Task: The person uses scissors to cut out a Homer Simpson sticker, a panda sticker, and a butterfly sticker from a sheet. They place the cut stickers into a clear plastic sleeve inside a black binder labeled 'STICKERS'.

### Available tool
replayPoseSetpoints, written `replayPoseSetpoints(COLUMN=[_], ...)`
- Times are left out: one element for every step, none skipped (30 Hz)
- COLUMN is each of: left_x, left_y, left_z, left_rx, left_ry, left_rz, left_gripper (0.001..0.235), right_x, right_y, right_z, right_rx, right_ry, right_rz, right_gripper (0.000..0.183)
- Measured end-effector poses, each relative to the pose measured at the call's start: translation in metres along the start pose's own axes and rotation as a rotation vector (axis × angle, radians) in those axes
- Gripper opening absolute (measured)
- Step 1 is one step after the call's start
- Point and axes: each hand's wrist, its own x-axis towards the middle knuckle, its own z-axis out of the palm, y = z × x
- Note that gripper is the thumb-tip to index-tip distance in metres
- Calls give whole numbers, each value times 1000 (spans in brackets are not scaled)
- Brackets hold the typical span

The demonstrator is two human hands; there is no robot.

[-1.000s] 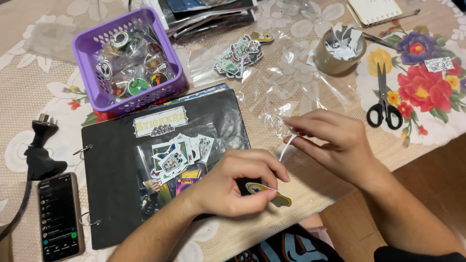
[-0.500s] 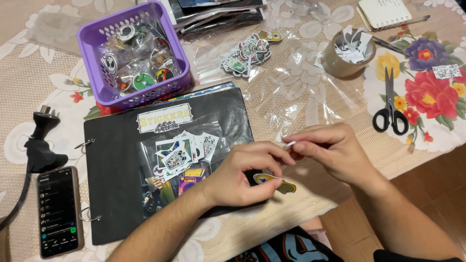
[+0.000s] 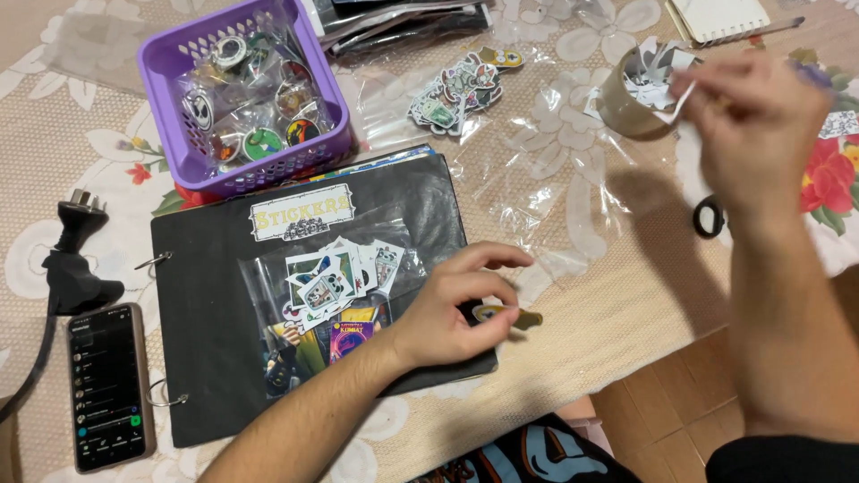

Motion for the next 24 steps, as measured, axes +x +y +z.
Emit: replayPoseSetpoints(left_x=[-1, -2, -2, -2, -3, -4, -4, -4, -4, -5, -4, -3, -3, -3, -2, -2, -3, -3, -4, -4, -3, -2, -1, -1], left_y=[-1, -2, -3, -4, -6, -8, -9, -10, -10, -10, -10, -11, -11, -11, -11, -12, -13, -14, -14, -13, -13, -14, -14, -13], left_z=[0, -1, -1, -1, -1, -2, -1, -1, -1, 0, -1, 0, 0, 0, -1, -1, 0, 0, 0, 1, 1, 0, 0, 1], left_rx=[-2, 0, 4, 3, 33, 63, 63, 71, 81, 82, 96, 111, 110, 118, 127, 127, 125, 122, 121, 124, 128, 130, 116, 101], left_ry=[-4, 32, 73, 74, 98, 123, 127, 131, 135, 138, 127, 117, 115, 105, 98, 99, 99, 98, 98, 124, 150, 151, 181, 211], left_rz=[4, -11, -25, -20, -23, -25, -26, -12, -2, -6, 25, 56, 56, 72, 88, 89, 91, 92, 90, 69, 50, 51, 19, -13], left_gripper=[3, 4, 4, 4, 3, 3, 3, 3, 3, 3, 3, 4, 4, 4, 3, 3, 3, 3, 3, 3, 4, 4, 4, 3], right_x=[5, 11, 18, 21, 22, 23, 26, 29, 30, 39, 48, 56, 65, 74, 84, 88, 91, 94, 100, 107, 114, 106, 97, 88], right_y=[19, 38, 58, 62, 66, 70, 85, 99, 113, 109, 105, 102, 95, 88, 81, 76, 72, 67, 43, 20, -4, 12, 27, 42], right_z=[2, 3, 5, 7, 10, 14, 17, 20, 24, 28, 30, 33, 38, 43, 49, 51, 53, 56, 49, 42, 35, 28, 22, 15], right_rx=[-5, -116, -220, -223, -325, -427, -427, -543, -652, -649, -638, -624, -624, -665, -706, -707, -756, -805, -804, -735, -663, -662, -738, -804], right_ry=[3, 32, 57, 59, -36, -131, -134, -276, -422, -426, -562, -697, -697, -836, -972, -972, -1029, -1086, -1088, -1068, -1042, -1041, -970, -896], right_rz=[0, -60, -126, -131, -118, -107, -110, 37, 184, 182, 252, 322, 324, 420, 516, 515, 496, 477, 477, 593, 706, 705, 537, 369], right_gripper=[10, 16, 26, 26, 22, 19, 19, 18, 17, 17, 15, 14, 14, 18, 23, 23, 14, 18, 18, 21, 31, 31, 34, 38])
